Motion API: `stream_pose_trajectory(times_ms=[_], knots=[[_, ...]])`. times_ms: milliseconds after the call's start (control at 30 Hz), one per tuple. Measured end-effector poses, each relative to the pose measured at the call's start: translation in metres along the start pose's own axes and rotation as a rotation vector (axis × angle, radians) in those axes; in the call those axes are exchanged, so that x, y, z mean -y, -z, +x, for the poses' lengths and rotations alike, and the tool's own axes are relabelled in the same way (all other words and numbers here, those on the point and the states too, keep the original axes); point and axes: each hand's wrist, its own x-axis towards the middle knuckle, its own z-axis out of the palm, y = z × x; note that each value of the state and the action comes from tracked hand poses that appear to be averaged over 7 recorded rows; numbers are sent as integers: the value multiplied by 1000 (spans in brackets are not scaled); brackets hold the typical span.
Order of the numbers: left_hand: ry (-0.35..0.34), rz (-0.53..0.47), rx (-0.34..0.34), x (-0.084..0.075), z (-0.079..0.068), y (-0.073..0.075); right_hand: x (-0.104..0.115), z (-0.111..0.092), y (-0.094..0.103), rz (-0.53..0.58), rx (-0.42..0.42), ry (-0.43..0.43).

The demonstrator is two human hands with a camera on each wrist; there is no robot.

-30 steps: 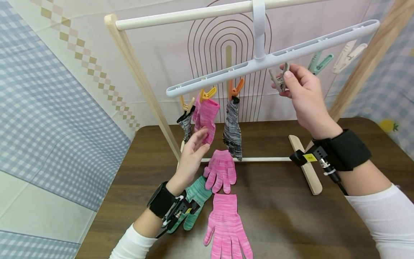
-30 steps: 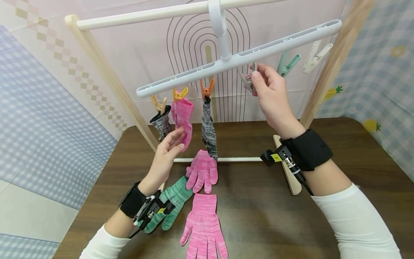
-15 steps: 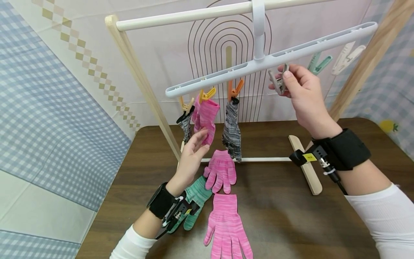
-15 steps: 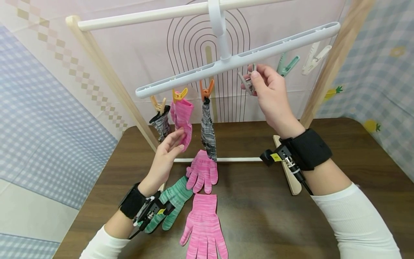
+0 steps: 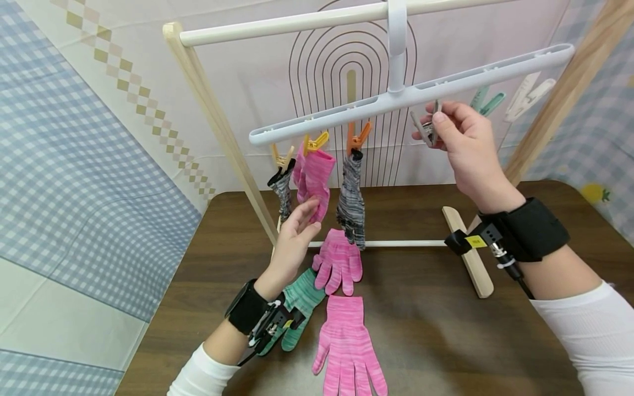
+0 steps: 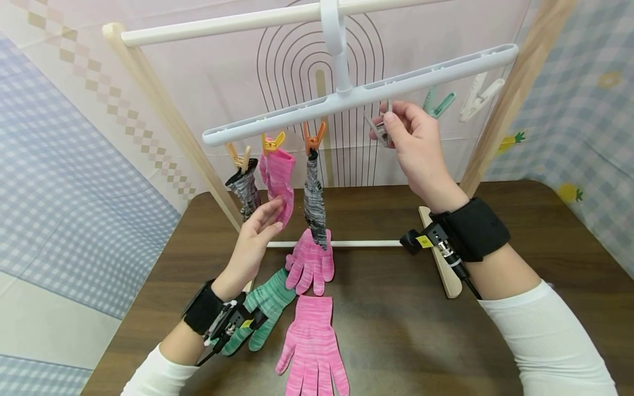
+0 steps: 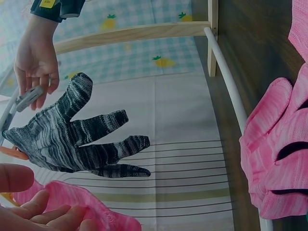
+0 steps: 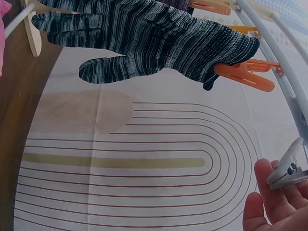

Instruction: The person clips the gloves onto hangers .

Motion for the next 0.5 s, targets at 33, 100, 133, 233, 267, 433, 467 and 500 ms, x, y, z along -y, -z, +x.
stream_pose_trajectory(times_ms=[33,100,133,233,267,433,467,500], knots=[[5,2,-2,0,0,0,0,0,0,2,0,-1],[13,5,-2,1,-1,0,0,-1,0,7,-1,-2],[17,7,-3,1,-1,0,0,-1,0,11,-2,-2],[19,13,-4,2,-1,0,0,-2,0,18,-3,-1],[15,16,-4,2,-1,0,0,-3,0,21,-3,0],[0,20,-7,3,-1,0,0,-6,-1,30,-5,10],[-1,15,-7,3,-1,0,-1,-6,-1,32,-6,15],[2,8,-5,4,-2,0,-1,-7,-1,32,-7,18]])
